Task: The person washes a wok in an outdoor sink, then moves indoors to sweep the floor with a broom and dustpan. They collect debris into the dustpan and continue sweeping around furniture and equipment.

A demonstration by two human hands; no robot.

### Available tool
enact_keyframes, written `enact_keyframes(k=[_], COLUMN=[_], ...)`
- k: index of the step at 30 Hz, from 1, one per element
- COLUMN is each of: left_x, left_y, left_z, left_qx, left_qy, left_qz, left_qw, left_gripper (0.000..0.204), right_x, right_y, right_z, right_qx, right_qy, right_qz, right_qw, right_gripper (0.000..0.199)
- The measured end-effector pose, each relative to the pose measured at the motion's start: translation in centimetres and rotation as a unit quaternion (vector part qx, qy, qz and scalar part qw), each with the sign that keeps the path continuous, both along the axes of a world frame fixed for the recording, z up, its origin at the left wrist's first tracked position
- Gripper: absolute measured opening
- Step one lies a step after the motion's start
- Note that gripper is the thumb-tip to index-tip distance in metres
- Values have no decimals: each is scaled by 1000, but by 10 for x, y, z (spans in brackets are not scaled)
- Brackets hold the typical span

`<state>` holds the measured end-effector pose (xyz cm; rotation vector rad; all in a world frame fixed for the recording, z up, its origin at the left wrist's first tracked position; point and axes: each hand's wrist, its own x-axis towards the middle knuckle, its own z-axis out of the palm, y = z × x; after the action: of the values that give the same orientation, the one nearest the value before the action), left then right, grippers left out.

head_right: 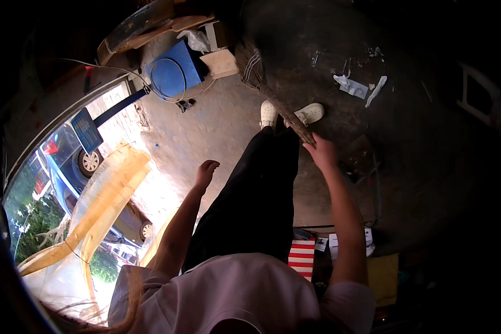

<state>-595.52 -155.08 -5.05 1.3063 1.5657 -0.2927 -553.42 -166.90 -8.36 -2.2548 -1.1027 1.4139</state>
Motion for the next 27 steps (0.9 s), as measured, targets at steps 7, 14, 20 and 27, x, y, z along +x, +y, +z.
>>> enact_keyframes(k=[7, 14, 20, 27], left_x=[-15, 1, 0, -4], left_y=[-28, -29, -13, 1], left_z=[-5, -1, 20, 65], left_qx=[-34, -44, 1, 85], left_qy=[22, 21, 32, 32], left_qz=[78, 84, 109, 116], left_qw=[996, 995, 994, 989], left_gripper=[24, 25, 24, 21], right_x=[52, 74, 82, 100], right_y=[11, 24, 20, 27], right_z=[50, 53, 50, 58], right_qx=[-173, -219, -222, -204], right_qy=[193, 242, 289, 291], right_qz=[-98, -98, -106, -83], right_qw=[961, 940, 925, 931], right_gripper=[39, 37, 33, 30])
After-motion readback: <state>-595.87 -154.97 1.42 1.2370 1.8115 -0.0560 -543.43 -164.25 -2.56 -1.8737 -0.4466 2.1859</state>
